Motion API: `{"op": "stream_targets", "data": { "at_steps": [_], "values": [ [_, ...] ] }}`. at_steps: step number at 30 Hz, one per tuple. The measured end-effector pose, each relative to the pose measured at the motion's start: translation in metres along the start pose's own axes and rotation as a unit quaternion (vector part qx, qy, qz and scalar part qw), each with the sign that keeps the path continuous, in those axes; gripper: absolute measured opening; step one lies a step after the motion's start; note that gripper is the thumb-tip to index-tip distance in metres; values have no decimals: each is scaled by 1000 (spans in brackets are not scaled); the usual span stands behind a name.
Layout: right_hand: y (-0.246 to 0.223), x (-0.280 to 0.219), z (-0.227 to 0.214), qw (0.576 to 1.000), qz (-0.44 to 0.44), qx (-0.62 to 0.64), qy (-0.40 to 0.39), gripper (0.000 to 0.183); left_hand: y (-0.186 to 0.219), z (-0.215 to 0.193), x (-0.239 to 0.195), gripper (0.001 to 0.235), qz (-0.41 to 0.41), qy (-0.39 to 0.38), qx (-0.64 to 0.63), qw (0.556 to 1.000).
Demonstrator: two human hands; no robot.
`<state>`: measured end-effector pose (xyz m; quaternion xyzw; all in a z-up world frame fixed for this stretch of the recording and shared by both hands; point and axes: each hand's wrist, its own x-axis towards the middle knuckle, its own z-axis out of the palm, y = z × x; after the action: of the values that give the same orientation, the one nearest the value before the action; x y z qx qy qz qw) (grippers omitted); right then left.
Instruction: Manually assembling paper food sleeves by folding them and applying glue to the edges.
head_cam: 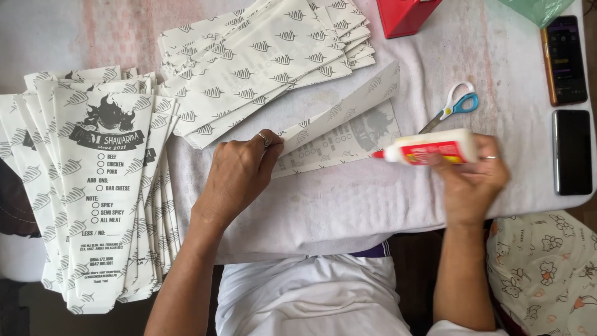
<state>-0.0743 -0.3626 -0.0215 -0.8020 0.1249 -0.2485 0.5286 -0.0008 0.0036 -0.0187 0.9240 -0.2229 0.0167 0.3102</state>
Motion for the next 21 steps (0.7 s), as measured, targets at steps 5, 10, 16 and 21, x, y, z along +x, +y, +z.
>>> {"op": "stream_targets", "data": {
  "at_steps": [5,10,16,21],
  "values": [
    [23,20,-44,996,-8,66,60,44,-1,-2,4,16,12,5,-6,1000],
    [24,21,-41,997,-4,43,58,45,0,-5,6,15,-2,-9,-11,1000],
    [26,12,-19,998,-3,57,34,42,1,-9,11,15,-27,-28,-43,998],
    [10,-16,37,997,3,79,-19,46,-3,-17,21,18,-97,-85,-98,987]
  ]
}}
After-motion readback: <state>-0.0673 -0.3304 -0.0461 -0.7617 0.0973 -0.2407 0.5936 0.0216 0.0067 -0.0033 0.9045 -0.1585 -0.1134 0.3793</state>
